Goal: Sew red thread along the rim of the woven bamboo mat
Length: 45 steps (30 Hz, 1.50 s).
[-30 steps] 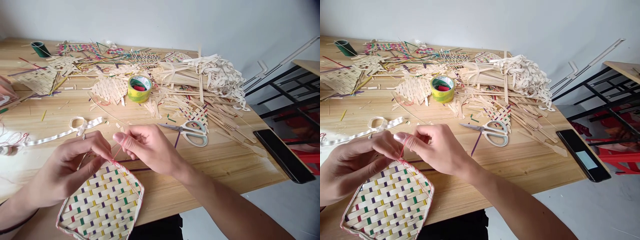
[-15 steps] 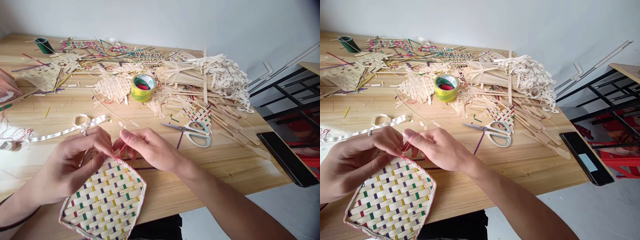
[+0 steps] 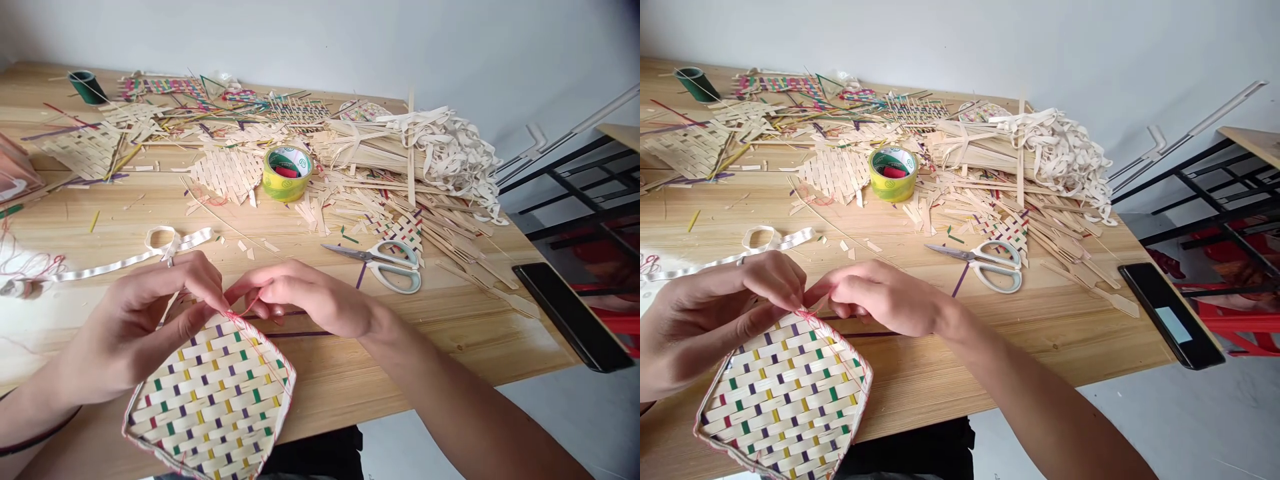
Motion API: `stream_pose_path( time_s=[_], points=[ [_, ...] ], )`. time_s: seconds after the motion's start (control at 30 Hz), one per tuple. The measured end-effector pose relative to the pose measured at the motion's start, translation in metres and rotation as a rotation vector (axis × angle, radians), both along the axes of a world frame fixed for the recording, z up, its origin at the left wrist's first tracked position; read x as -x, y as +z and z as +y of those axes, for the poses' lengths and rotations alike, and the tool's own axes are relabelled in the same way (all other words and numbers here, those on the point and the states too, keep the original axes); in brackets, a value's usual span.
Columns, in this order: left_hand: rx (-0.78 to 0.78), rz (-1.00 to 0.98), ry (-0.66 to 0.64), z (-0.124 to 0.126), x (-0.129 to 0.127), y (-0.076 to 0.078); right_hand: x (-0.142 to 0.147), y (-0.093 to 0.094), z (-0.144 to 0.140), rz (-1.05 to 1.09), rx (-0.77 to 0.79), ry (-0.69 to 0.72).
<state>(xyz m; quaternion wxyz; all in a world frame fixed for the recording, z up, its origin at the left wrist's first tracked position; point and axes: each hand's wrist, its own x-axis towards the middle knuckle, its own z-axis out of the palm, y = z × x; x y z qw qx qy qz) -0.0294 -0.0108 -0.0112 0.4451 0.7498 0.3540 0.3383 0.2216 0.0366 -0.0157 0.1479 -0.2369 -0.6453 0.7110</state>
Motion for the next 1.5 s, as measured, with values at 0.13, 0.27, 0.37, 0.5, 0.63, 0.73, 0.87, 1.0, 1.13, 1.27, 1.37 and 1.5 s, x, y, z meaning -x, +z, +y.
stream_pose_path(
  time_s=[0.13,0.27,0.37,0.5,0.63,0.73,0.87,1.0,1.13,1.27,1.37,1.5],
  points=[
    [0.003,0.007,-0.004,0.000,0.001,0.000,-0.001,0.000,0.002,0.034,0.004,0.031],
    [-0.005,-0.002,0.002,-0.001,0.000,0.001,0.004,-0.004,0.002,0.034,-0.092,0.000],
    [-0.014,-0.007,0.008,-0.001,0.000,0.002,0.005,-0.009,0.002,0.065,-0.113,-0.009],
    [-0.006,-0.037,0.022,0.000,-0.002,0.003,0.003,-0.013,0.004,-0.001,-0.190,-0.022],
    [0.032,-0.042,0.041,0.000,-0.001,0.003,0.004,-0.011,0.004,0.012,-0.189,-0.058],
    [0.042,-0.040,0.081,-0.002,0.000,0.001,0.009,-0.012,0.003,0.082,-0.113,-0.096],
    [0.046,-0.033,0.107,-0.003,0.001,-0.002,0.012,-0.013,0.000,0.097,-0.063,-0.150],
    [0.088,-0.080,0.087,-0.003,-0.001,-0.004,0.011,-0.011,-0.001,0.055,-0.231,-0.200],
    [0.134,-0.132,0.079,-0.003,-0.001,-0.004,0.007,-0.007,0.000,0.009,-0.322,-0.190],
    [0.138,-0.151,0.147,-0.003,0.000,-0.001,0.004,-0.007,0.003,-0.074,-0.394,-0.190],
    [0.117,-0.157,0.196,-0.002,-0.001,0.002,-0.001,-0.007,0.007,-0.180,-0.437,-0.217],
    [0.097,-0.154,0.190,0.000,-0.003,0.004,-0.015,-0.003,0.018,-0.216,-0.460,-0.302]
  ],
)
